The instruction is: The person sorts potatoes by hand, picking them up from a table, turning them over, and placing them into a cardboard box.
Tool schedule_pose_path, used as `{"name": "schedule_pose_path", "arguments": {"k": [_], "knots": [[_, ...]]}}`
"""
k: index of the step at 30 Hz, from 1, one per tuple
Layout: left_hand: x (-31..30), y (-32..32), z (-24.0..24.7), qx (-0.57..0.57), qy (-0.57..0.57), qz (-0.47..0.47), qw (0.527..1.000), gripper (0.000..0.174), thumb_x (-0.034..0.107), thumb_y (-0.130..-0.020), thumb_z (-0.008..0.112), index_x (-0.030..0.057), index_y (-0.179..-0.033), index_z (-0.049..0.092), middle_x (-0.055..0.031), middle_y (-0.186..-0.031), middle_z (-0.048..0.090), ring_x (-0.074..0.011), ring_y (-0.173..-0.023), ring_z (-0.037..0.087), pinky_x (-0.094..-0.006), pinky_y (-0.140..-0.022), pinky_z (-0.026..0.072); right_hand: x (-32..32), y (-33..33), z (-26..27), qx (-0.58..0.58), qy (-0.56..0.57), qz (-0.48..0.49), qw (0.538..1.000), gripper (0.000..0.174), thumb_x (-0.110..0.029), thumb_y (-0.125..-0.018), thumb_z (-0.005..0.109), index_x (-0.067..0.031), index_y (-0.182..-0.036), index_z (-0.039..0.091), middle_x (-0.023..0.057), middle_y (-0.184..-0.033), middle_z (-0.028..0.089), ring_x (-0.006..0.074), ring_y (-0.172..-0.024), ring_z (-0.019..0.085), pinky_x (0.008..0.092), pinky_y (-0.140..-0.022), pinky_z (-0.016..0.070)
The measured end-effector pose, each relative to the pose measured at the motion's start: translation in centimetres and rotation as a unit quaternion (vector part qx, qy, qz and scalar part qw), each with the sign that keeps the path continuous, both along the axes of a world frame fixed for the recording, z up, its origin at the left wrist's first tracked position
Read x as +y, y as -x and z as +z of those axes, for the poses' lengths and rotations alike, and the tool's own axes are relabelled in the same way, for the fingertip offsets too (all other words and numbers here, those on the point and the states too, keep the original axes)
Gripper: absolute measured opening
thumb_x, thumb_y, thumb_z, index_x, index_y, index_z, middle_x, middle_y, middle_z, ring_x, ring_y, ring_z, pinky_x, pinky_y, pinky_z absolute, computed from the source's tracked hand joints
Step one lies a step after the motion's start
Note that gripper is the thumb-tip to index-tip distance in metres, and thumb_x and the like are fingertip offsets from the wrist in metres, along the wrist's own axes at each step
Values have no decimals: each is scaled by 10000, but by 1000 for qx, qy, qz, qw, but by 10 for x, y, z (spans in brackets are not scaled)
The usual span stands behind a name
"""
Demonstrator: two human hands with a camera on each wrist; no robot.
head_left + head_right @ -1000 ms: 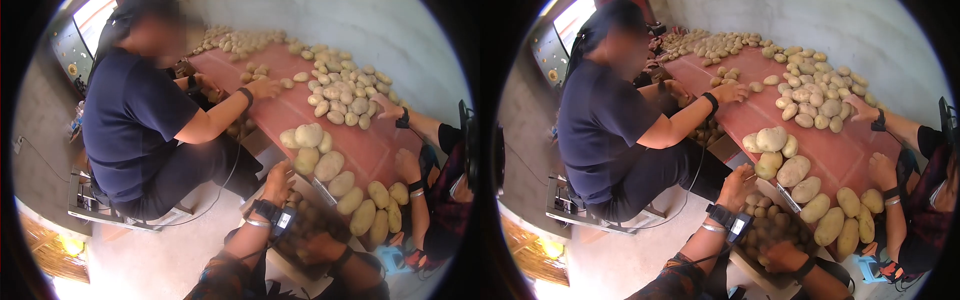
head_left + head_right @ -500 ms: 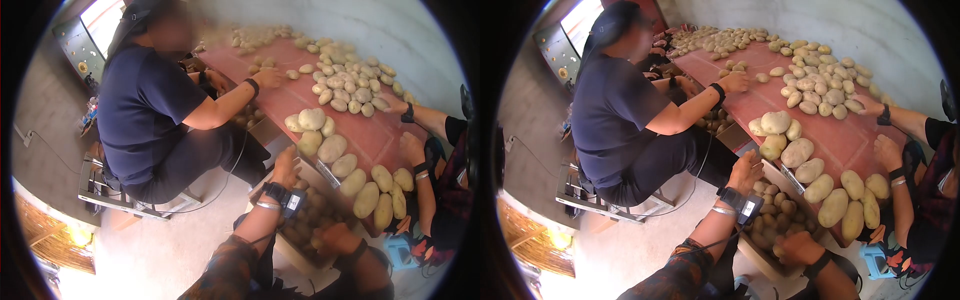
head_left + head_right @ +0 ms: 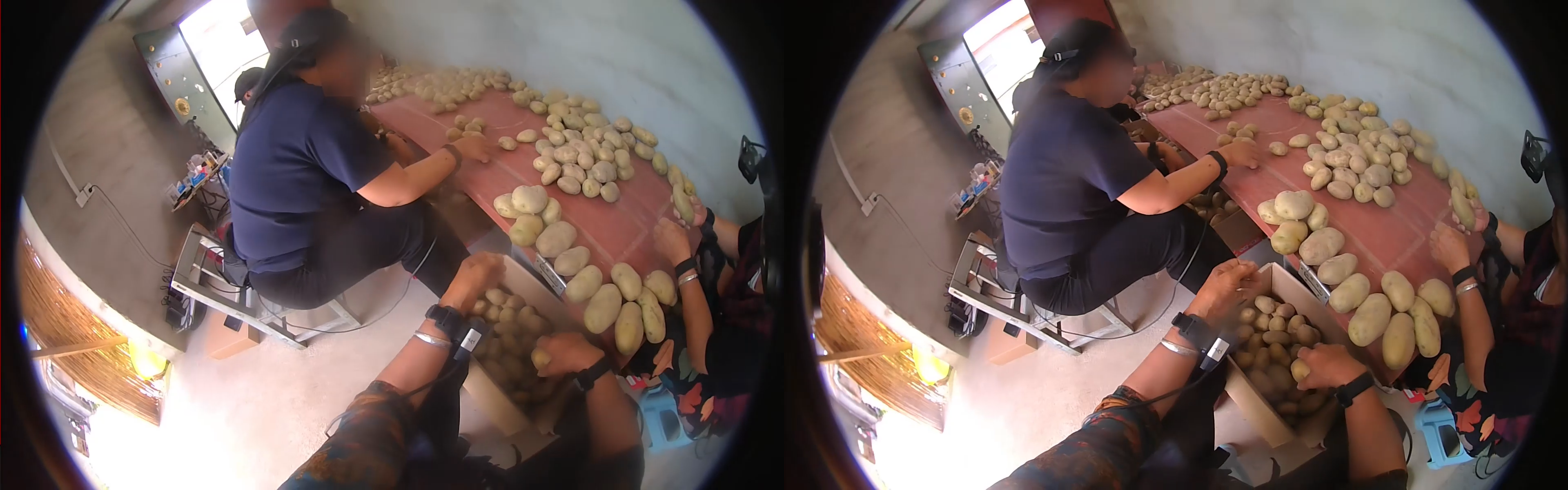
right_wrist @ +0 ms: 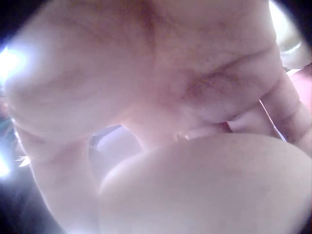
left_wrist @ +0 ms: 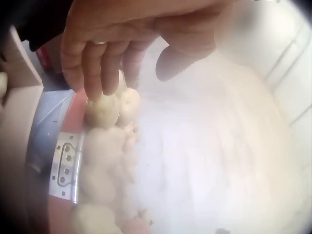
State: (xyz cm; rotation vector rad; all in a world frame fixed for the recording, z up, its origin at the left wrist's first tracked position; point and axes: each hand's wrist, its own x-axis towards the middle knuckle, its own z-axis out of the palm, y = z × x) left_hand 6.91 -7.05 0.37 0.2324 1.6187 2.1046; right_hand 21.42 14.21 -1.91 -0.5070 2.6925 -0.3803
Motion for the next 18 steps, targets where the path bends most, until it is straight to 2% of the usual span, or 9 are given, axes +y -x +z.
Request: {"name": "schedule_pose_path", "arguments": {"k": [3,8,10,11,13,14,16,17,18], "knots": [[-23,-8,-24,22,26,-17,999,212,233,-831,554,39,-917,553,-29,-791,567,-98,-722,534,-211,-617,429,3,3,-4,30,16,8,999,472,-411,-597,699,-65,-891,568,178,-796,595,362,-805,577,427,-724,456],[-54,-56,-12,43,76,36,996,231,224,-820,546,20,-928,560,-24,-789,558,-103,-705,521,-231,-625,430,11,0,-17,27,41,6,999,466,-393,-588,715,-51,-863,557,176,-770,594,360,-773,577,414,-689,449],[-63,-58,-15,64,81,56,993,241,217,-817,541,3,-924,568,-19,-768,548,-107,-693,517,-239,-633,432,10,0,-15,1,105,-9,994,429,-347,-604,722,-43,-852,549,157,-754,593,301,-732,591,370,-642,456],[-67,-57,-18,62,66,53,995,249,227,-821,541,18,-956,550,-36,-810,558,-123,-739,534,-244,-667,438,7,-1,-11,3,104,-6,995,429,-347,-604,722,-43,-852,549,157,-754,593,301,-732,591,370,-642,456],[-74,-59,-19,63,47,52,996,262,237,-825,540,33,-989,531,-54,-853,569,-140,-786,550,-249,-701,445,1,-8,8,-53,159,-60,984,404,-296,-618,726,-33,-861,538,122,-756,588,216,-695,587,321,-599,452],[-77,-59,-17,41,11,60,997,271,237,-827,537,32,-1003,516,-68,-883,565,-157,-817,556,-263,-726,448,-3,-13,23,-50,157,-58,985,404,-296,-618,726,-33,-861,538,122,-756,588,216,-695,587,321,-599,452],[-78,-55,-18,20,-26,69,997,280,236,-829,533,30,-1017,501,-82,-913,561,-175,-849,563,-277,-751,451,-14,-22,51,-130,242,-163,948,480,-259,-596,731,-15,-959,534,159,-778,587,306,-763,581,363,-693,449],[-79,-51,-23,7,-42,80,996,267,226,-840,518,32,-1021,491,-92,-936,557,-188,-870,565,-293,-763,454,-12,-22,47,-130,240,-163,948,480,-259,-596,731,-15,-959,534,159,-778,587,306,-763,581,363,-693,449],[-80,-51,-23,-7,-58,92,994,253,217,-851,504,34,-1025,481,-101,-960,552,-200,-891,567,-309,-775,458,-9,-23,43,-56,247,-152,956,498,-242,-596,738,-12,-986,531,144,-784,587,275,-768,579,347,-701,449]]}}
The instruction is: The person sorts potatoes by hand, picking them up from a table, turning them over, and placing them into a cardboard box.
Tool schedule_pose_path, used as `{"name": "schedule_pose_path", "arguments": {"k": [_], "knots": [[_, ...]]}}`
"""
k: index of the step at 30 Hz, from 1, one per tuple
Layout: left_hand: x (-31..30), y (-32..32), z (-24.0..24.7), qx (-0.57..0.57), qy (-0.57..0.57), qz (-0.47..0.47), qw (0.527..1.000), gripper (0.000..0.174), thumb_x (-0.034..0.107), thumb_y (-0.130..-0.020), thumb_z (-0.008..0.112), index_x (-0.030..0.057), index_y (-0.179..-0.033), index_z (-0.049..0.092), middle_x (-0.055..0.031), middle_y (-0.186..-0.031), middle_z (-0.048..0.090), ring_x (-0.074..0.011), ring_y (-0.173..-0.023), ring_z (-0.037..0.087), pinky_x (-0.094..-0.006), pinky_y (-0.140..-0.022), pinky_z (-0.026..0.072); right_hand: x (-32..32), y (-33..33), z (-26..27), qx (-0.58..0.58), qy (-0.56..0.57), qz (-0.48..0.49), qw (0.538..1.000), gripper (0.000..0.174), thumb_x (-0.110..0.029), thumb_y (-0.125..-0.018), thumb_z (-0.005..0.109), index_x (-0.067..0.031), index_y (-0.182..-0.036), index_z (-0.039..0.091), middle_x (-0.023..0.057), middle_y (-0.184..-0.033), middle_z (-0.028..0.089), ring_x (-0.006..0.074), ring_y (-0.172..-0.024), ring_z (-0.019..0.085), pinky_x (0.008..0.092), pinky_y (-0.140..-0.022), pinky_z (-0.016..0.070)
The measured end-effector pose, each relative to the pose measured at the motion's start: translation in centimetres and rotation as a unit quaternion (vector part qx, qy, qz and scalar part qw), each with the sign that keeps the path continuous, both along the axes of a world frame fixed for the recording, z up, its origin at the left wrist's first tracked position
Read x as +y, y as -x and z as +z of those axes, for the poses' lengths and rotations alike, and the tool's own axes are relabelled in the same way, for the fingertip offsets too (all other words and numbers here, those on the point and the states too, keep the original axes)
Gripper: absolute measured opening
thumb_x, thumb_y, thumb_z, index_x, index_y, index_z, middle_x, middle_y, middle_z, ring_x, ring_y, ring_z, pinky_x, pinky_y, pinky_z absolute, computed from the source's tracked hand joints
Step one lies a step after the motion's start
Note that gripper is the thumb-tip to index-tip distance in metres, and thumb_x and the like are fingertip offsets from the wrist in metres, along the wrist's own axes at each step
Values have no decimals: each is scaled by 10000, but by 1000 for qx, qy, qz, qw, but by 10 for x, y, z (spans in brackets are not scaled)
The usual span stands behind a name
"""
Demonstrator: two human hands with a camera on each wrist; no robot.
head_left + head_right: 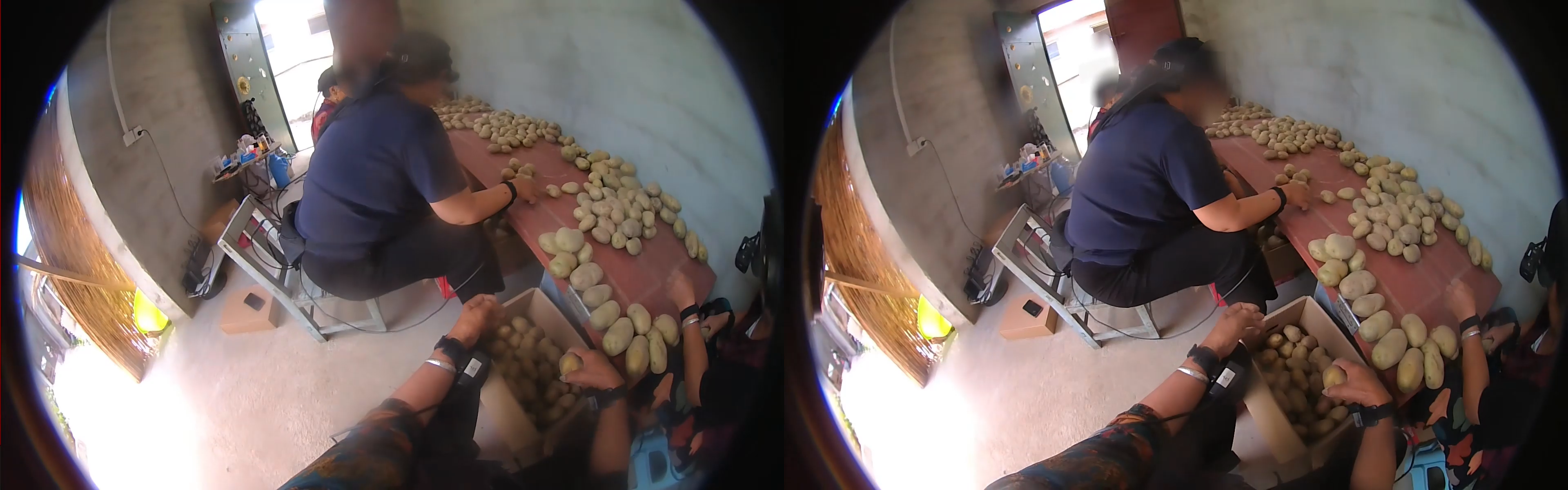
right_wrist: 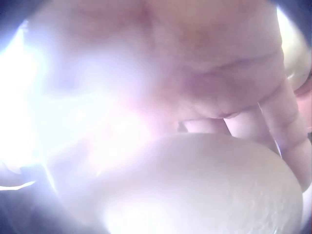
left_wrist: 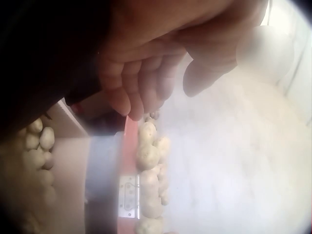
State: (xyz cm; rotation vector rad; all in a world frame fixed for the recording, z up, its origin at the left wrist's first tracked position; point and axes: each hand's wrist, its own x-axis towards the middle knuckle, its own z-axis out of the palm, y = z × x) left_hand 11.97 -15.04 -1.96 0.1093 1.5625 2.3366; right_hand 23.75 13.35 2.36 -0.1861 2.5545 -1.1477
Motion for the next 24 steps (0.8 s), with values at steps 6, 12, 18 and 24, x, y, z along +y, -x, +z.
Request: {"name": "schedule_pose_path", "arguments": {"k": [6,12,18,24], "knots": [[-2,-1,-6,4,-87,14,996,176,149,-892,426,42,-1022,479,-106,-958,558,-210,-899,572,-331,-780,469,3,-6,0,84,64,-69,992,590,-214,-590,759,6,-1076,507,124,-943,578,215,-885,560,310,-772,443],[-5,-3,-8,16,-84,22,996,180,172,-903,434,49,-1023,486,-105,-971,567,-205,-882,581,-334,-773,472,20,3,-16,97,76,-115,986,651,-196,-585,764,6,-1134,478,141,-1052,554,233,-973,540,314,-824,431],[-7,-3,-12,25,-103,31,994,169,170,-901,451,46,-1007,497,-97,-936,576,-205,-868,585,-339,-772,472,24,2,-25,64,38,-121,990,659,-189,-583,759,3,-1144,472,157,-1052,556,253,-990,540,326,-845,423],[-3,-2,-21,58,-137,20,989,175,171,-894,477,34,-1000,500,-107,-941,577,-217,-878,586,-340,-777,474,24,-2,-20,100,17,-125,987,637,-199,-589,749,3,-1130,481,163,-1029,562,258,-962,551,331,-838,425]]}}
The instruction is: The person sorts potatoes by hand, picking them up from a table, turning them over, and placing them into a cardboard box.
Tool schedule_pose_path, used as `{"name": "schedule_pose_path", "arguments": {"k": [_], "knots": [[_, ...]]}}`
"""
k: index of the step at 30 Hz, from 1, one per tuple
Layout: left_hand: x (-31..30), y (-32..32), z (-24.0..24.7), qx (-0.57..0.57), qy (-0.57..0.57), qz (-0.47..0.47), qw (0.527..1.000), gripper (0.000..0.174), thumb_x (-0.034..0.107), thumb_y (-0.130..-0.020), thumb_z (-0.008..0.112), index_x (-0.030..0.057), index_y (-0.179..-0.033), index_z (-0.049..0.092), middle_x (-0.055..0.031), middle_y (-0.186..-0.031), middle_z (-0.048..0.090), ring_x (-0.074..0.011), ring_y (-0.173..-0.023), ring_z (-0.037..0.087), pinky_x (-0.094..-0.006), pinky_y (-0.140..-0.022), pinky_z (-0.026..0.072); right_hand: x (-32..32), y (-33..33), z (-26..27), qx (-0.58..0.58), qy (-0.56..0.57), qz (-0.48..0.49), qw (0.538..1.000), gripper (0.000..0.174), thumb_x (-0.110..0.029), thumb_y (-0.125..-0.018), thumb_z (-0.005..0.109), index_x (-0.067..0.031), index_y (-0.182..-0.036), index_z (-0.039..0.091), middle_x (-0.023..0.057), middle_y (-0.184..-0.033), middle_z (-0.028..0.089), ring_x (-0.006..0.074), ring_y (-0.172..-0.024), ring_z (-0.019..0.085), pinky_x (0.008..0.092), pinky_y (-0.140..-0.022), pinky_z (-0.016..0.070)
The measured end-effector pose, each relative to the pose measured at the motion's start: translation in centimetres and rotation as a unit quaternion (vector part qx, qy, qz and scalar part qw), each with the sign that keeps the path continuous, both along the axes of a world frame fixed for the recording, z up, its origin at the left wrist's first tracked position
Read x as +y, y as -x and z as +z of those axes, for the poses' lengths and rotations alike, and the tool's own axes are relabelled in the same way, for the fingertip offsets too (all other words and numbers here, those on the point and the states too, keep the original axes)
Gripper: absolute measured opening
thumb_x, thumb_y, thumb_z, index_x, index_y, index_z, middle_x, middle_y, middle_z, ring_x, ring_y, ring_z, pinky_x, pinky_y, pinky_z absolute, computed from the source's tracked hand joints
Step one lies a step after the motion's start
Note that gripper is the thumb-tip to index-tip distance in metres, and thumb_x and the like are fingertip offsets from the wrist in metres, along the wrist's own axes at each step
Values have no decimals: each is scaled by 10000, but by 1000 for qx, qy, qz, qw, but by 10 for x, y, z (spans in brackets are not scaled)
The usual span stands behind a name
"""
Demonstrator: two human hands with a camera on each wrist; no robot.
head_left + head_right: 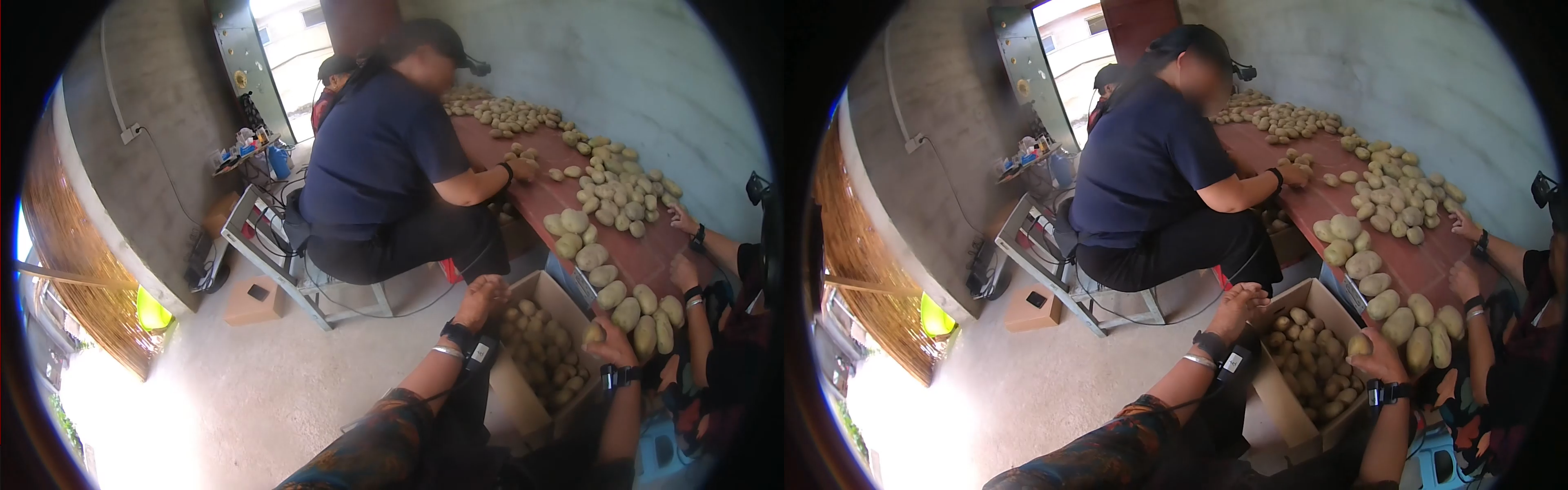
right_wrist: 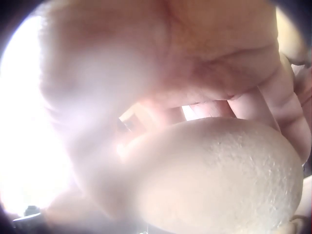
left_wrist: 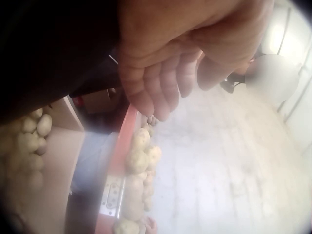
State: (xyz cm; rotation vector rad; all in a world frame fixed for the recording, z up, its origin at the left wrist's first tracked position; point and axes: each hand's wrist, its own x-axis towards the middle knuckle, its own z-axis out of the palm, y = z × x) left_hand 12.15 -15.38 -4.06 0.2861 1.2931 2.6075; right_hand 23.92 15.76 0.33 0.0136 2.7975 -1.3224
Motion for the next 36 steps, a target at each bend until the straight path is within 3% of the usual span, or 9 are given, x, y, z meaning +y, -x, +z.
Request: {"name": "schedule_pose_path", "arguments": {"k": [10,12,13,17,19,25,28,32,36], "knots": [[-1,-2,10,-10,33,11,999,220,193,-880,495,31,-1029,493,-128,-952,583,-225,-871,596,-352,-762,499,-3,7,-2,52,-37,37,997,564,-218,-590,729,-6,-1070,521,152,-961,580,278,-908,559,332,-803,429],[-3,-3,10,-14,26,8,1000,229,202,-867,515,34,-1022,497,-102,-920,586,-226,-852,596,-359,-754,499,-4,5,-3,62,-36,24,997,564,-221,-594,723,-6,-1072,514,145,-941,576,267,-896,553,326,-801,425],[-4,7,-3,37,-14,-14,999,214,191,-867,508,32,-1010,504,-98,-910,585,-227,-841,597,-354,-760,496,-6,4,2,5,-1,24,1000,546,-176,-617,712,-19,-1093,495,80,-914,551,177,-837,536,281,-751,435],[-1,-3,16,-4,39,13,999,251,206,-870,515,8,-1024,495,-132,-929,577,-244,-858,594,-357,-782,493,-13,6,5,-54,27,27,998,541,-167,-628,695,-13,-1102,485,72,-908,544,165,-818,534,276,-731,437],[0,-6,18,-15,36,14,999,262,212,-872,516,5,-1030,492,-137,-938,575,-247,-864,591,-360,-785,493,-12,7,-3,-13,-47,31,998,545,-165,-628,691,-6,-1107,484,85,-945,546,180,-869,531,280,-777,424],[5,-4,20,-18,39,9,999,269,209,-867,519,-4,-1029,489,-147,-957,571,-259,-882,586,-371,-799,486,-11,10,-6,3,-49,67,997,578,-210,-633,706,-2,-1123,481,105,-990,551,211,-937,528,299,-845,401],[4,1,16,-40,21,-6,999,277,207,-848,534,6,-1033,488,-147,-973,567,-270,-905,578,-384,-819,468,-2,13,-19,54,-62,87,993,568,-260,-617,714,-18,-1087,508,171,-944,593,287,-897,576,337,-795,435],[3,21,10,-109,43,-24,993,374,275,-848,537,20,-1111,460,-156,-1108,518,-267,-995,532,-379,-852,441,-6,10,-9,15,-124,92,988,498,-271,-629,705,-34,-1028,527,168,-894,579,294,-861,559,332,-758,431],[19,41,8,-140,20,-68,988,346,271,-841,554,24,-1072,479,-141,-1069,539,-267,-970,540,-385,-841,443,-4,10,-12,40,-107,73,991,490,-293,-606,712,-46,-991,536,168,-872,576,315,-840,555,355,-734,433]]}}
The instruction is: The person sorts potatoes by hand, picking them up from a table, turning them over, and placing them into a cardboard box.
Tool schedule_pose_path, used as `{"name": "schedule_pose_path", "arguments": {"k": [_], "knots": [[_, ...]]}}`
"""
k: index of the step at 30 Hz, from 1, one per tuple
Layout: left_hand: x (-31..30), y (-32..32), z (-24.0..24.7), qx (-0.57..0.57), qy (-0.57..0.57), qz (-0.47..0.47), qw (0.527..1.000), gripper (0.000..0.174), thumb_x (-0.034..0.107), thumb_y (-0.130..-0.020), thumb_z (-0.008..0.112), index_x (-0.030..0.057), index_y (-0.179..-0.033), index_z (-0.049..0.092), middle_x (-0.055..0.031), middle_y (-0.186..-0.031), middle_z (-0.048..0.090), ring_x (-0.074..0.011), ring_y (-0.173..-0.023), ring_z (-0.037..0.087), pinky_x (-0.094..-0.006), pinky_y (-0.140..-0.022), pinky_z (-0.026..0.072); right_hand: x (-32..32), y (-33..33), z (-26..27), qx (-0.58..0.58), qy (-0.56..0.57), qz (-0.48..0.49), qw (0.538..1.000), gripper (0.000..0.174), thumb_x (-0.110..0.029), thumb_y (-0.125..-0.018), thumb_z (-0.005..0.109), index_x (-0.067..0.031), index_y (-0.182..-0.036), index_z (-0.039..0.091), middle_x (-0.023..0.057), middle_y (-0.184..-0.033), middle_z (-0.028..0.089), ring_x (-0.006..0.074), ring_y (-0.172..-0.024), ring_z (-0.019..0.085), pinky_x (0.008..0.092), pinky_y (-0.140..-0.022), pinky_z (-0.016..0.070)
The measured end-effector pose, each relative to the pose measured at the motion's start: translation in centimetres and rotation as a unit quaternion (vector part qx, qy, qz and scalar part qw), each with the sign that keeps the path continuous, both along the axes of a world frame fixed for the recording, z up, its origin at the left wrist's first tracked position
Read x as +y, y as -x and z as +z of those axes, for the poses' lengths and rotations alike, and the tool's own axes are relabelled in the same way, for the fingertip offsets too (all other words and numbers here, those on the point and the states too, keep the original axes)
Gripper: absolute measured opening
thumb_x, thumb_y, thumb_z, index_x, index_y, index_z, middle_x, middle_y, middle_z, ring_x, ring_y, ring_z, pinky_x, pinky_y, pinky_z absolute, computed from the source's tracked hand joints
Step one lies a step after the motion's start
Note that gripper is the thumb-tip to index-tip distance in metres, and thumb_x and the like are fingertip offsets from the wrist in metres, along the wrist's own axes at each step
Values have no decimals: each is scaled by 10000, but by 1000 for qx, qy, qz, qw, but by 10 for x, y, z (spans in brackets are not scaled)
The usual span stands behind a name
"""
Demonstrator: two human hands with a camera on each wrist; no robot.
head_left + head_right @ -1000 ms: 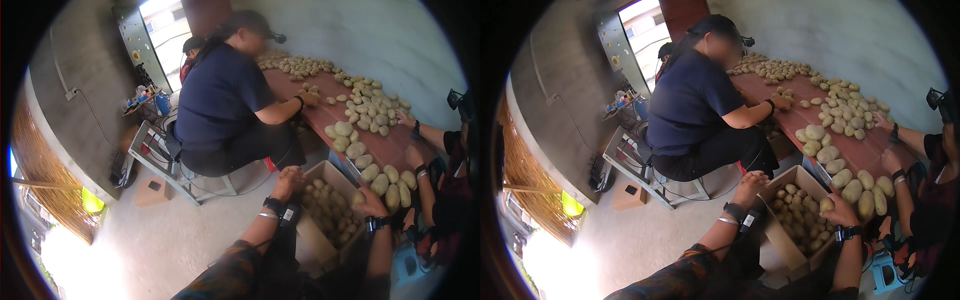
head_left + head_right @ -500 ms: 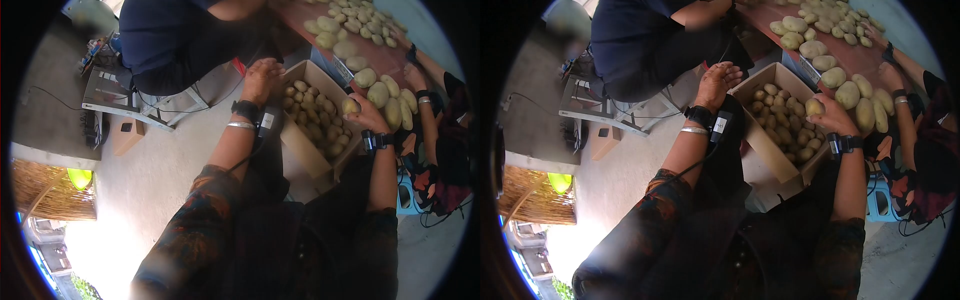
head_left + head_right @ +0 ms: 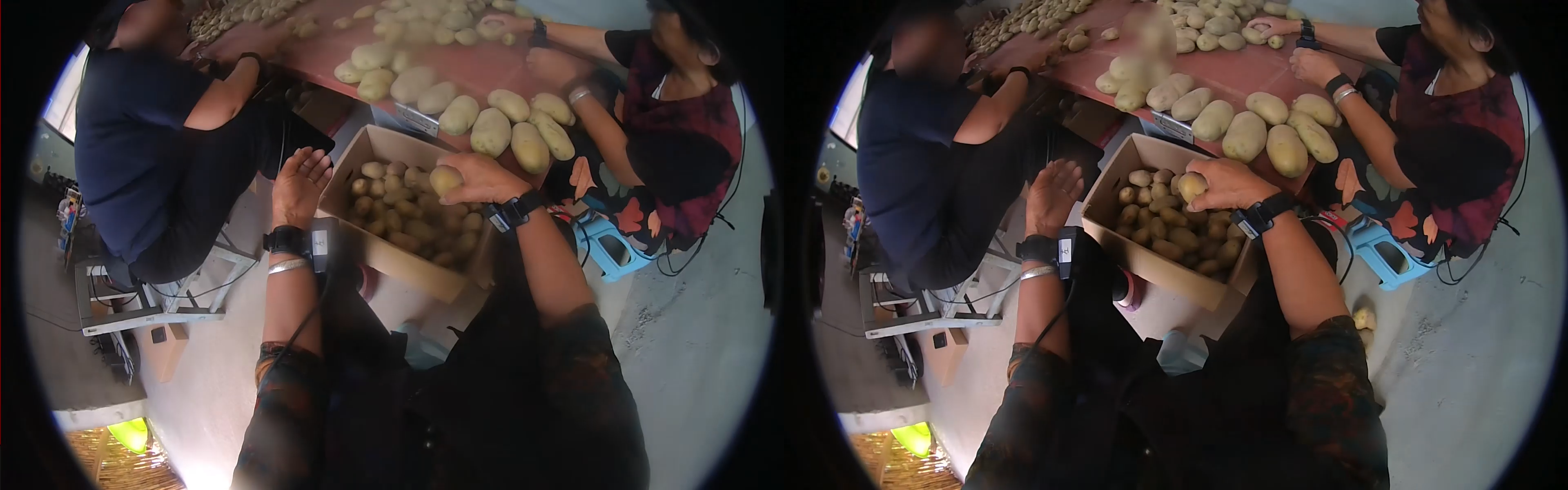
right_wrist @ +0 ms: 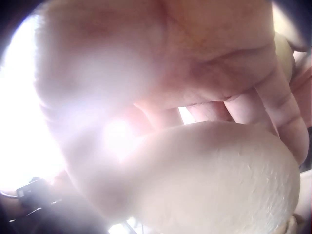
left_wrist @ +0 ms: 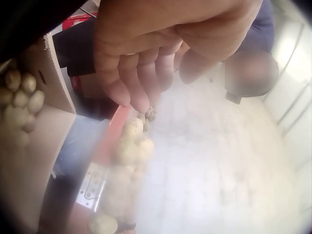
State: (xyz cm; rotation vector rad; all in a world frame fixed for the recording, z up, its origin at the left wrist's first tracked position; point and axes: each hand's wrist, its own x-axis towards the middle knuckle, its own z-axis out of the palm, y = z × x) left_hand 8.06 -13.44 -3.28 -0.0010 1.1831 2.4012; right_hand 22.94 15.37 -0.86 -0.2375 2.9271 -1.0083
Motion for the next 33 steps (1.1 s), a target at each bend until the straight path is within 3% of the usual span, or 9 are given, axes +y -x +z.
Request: {"name": "schedule_pose_path", "arguments": {"k": [2,5,10,12,13,16,17,29,33], "knots": [[14,5,-4,-13,-19,-17,1000,293,260,-842,554,29,-1016,504,-123,-1012,565,-259,-931,555,-383,-830,447,0,-2,0,29,-28,2,999,484,-310,-597,714,-46,-961,535,166,-858,572,326,-821,549,374,-715,430],[24,-4,-7,-75,63,-3,995,281,242,-844,541,16,-1009,514,-141,-1012,566,-282,-974,548,-382,-833,446,2,-2,-3,-21,-56,3,998,475,-327,-615,704,-51,-963,533,171,-887,572,325,-852,548,381,-720,428],[31,-2,-23,-22,103,-24,994,301,261,-847,539,18,-1023,507,-118,-971,580,-236,-878,585,-332,-738,482,0,-7,-1,-37,-79,0,996,520,-326,-627,695,-63,-1039,519,175,-941,566,335,-886,547,390,-744,440],[23,29,-74,168,97,-74,978,274,263,-846,539,31,-993,524,-107,-922,590,-229,-851,592,-329,-720,488,4,-6,-6,-29,-87,7,996,539,-321,-624,694,-67,-1065,515,184,-925,573,347,-884,551,398,-750,444],[30,23,-64,171,124,-57,976,264,264,-843,539,39,-982,533,-104,-895,597,-224,-828,598,-327,-706,492,3,-8,-2,-46,-93,5,995,537,-315,-624,693,-66,-1065,515,190,-911,575,352,-876,554,404,-744,445],[45,-4,-17,50,50,-127,989,253,253,-842,535,37,-974,533,-101,-871,598,-212,-789,600,-315,-689,497,0,-6,-1,-51,-103,10,993,531,-296,-617,696,-67,-1062,519,203,-863,580,362,-842,563,420,-730,445],[54,-16,-5,27,123,-50,991,234,238,-842,537,39,-964,530,-98,-858,597,-205,-767,601,-307,-685,499,-1,-6,-2,-56,-103,11,993,529,-296,-613,699,-65,-1055,522,204,-874,579,360,-847,562,422,-729,445],[82,-29,5,20,177,-95,980,182,208,-859,527,50,-946,541,-72,-838,607,-171,-763,605,-283,-680,489,-15,-3,11,-79,-172,21,982,480,-313,-616,695,-91,-1010,535,155,-907,564,334,-810,578,416,-699,467],[84,-19,16,22,128,-112,985,178,205,-851,540,45,-927,536,-86,-854,604,-189,-776,604,-302,-689,491,-10,4,-12,-54,-146,37,987,497,-293,-590,689,-66,-1007,542,176,-894,574,349,-822,582,438,-706,467]]}}
